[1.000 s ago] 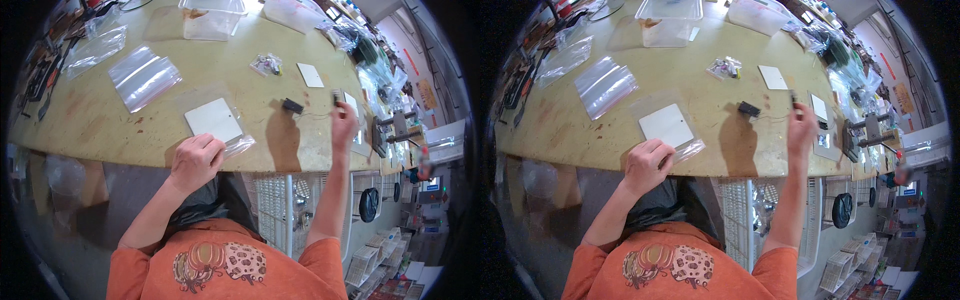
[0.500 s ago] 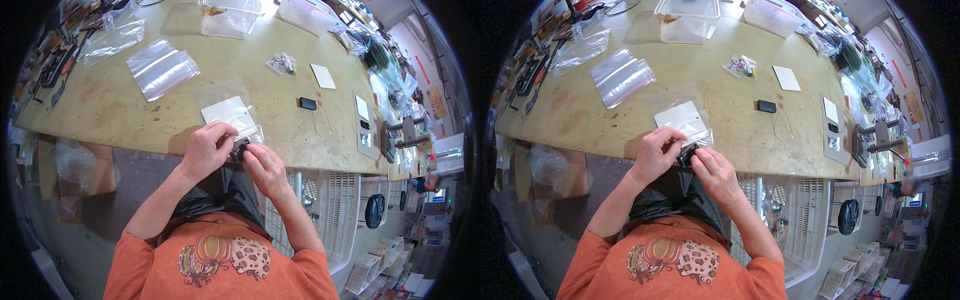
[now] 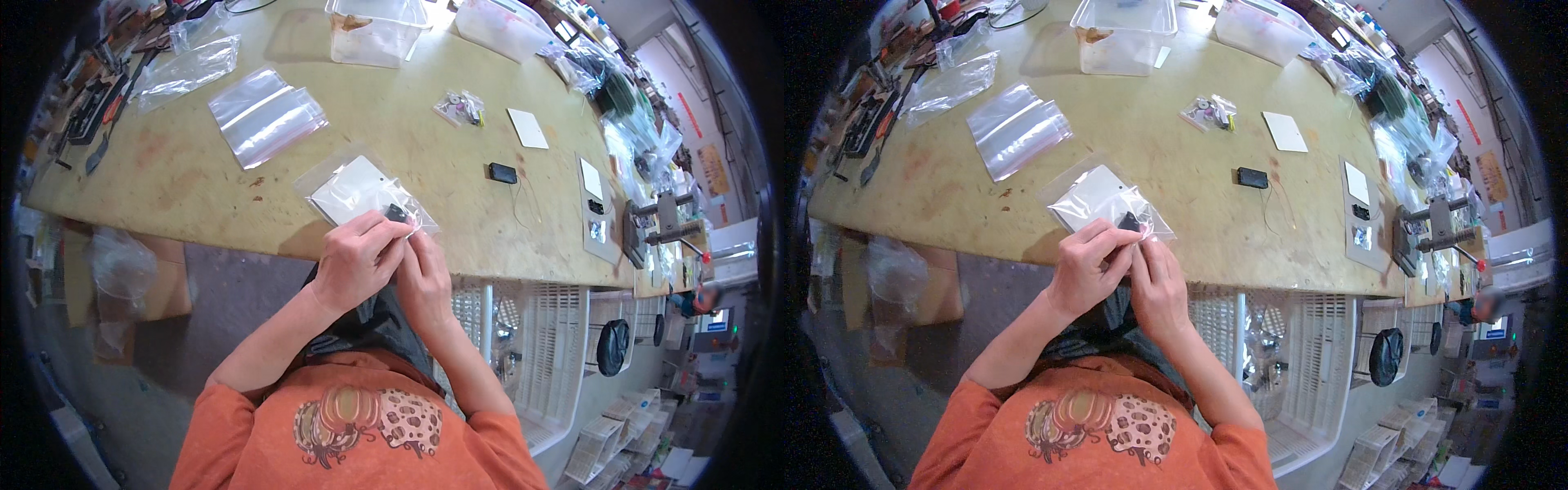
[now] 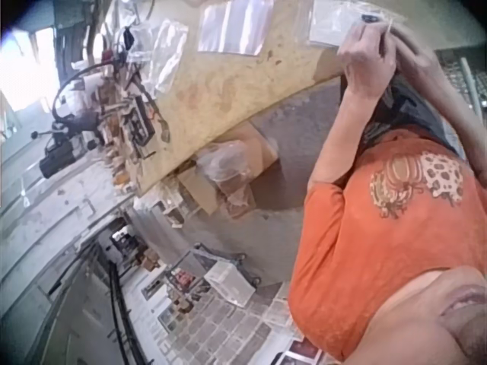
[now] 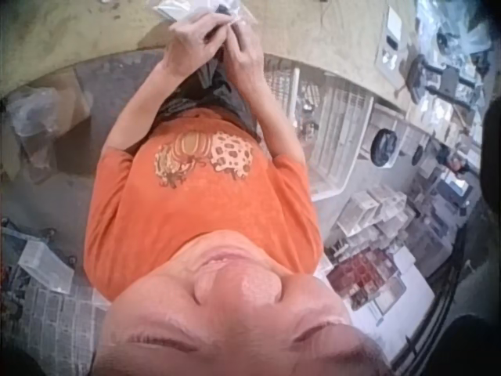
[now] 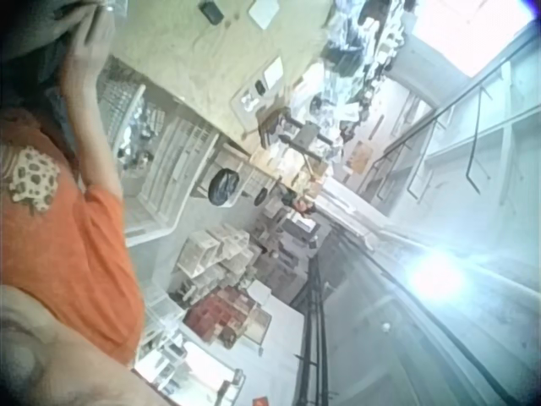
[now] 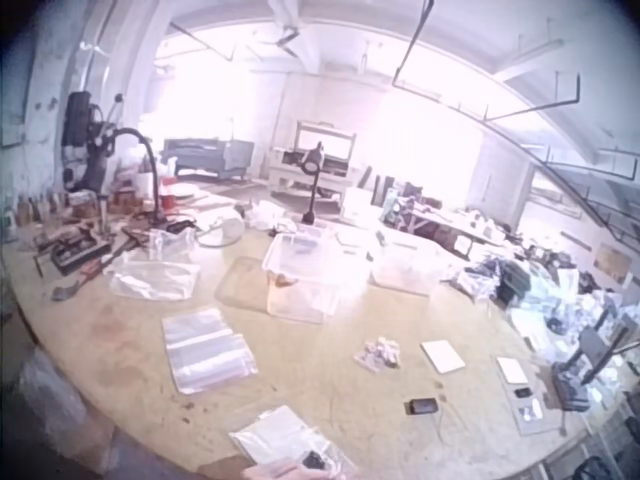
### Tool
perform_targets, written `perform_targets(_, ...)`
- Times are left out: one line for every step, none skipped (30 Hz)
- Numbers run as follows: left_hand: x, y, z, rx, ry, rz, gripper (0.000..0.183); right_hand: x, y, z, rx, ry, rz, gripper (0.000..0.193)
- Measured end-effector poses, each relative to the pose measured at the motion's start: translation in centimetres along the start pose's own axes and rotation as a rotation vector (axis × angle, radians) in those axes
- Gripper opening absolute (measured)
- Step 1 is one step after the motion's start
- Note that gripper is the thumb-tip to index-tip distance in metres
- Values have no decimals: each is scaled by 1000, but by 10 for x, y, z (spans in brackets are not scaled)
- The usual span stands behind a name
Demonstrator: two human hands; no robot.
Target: The person places small electronic components and white cards into clear plastic bags at a workbench, seals each bag, and deposits them into a white basket. The person then moves the basket to a nearby area and returns to the workbench to continue the task.
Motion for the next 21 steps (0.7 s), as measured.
perform_targets(-1, 1, 2, 16, 4, -3, 14, -6, 2, 5, -3, 0, 49, 37)
perform_targets(-3, 2, 3, 29, 9, -5, 14, -13, 3, 11, -8, 1, 96, 39)
perform_targets(-4, 2, 4, 46, 12, 0, 13, -17, 3, 14, -13, 2, 144, 42)
perform_targets(-5, 3, 5, 63, 14, 5, 12, -17, 2, 12, 5, 57, 152, 42)
perform_targets(-6, 2, 5, 76, 19, 9, 11, -19, 1, 11, 20, 113, 158, 43)
perform_targets(-6, -3, 5, 60, 12, -20, 12, -21, 0, 9, 36, 169, 163, 44)
perform_targets(-6, -8, 5, 44, 4, -48, 14, -18, -1, 6, 44, 188, 123, 43)
perform_targets(-5, -13, 4, 28, -5, -79, 15, -9, -3, 2, 50, 203, 85, 43)
perform_targets(-5, -17, 1, 19, 9, -93, 16, 0, -4, -3, 55, 216, 45, 43)
perform_targets(-5, -20, -2, 10, 22, -107, 16, 9, -3, -5, 69, 256, 31, 42)
perform_targets(-5, -20, -3, 9, 30, -121, 17, 12, -2, -7, 55, 261, 32, 42)
perform_targets(-4, -16, -3, 8, 32, -107, 18, 13, -1, -9, 42, 267, 32, 42)
perform_targets(-4, -11, -1, 18, 21, -79, 19, 14, 0, -9, 28, 272, 32, 42)
perform_targets(-4, -5, 1, 31, 11, -50, 19, 4, 0, -7, -27, 341, 37, 35)
perform_targets(-2, 2, 3, 31, -4, -26, 19, 1, 5, 5, 29, 258, 134, 32)
perform_targets(0, 8, 6, 70, -16, -13, 16, 1, 11, 18, 86, 176, 233, 29)
perform_targets(2, 14, 4, 103, 48, -7, 15, 5, 15, 34, 135, 95, 331, 26)
perform_targets(1, 20, 6, 146, 113, 5, 14, 17, 14, 48, 146, 25, 334, 19)
perform_targets(0, 24, 4, 190, 177, 19, 13, 29, -2, 49, 124, -6, 278, 20)
perform_targets(2, 19, 1, 237, 220, -33, 11, 44, -25, 48, 95, -41, 213, 20)
perform_targets(2, 18, -2, 232, 226, -45, 11, 62, -50, 44, 71, -78, 150, 21)
Point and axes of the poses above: each hand's wrist, its own x-axis towards the middle knuckle, its own z-axis out of the back of the hand, y = z × x, the point moved 4 cm from there along x, towards the middle knuckle, and after that the axes turned 4 degrees about -z, right-handed, at the moved point
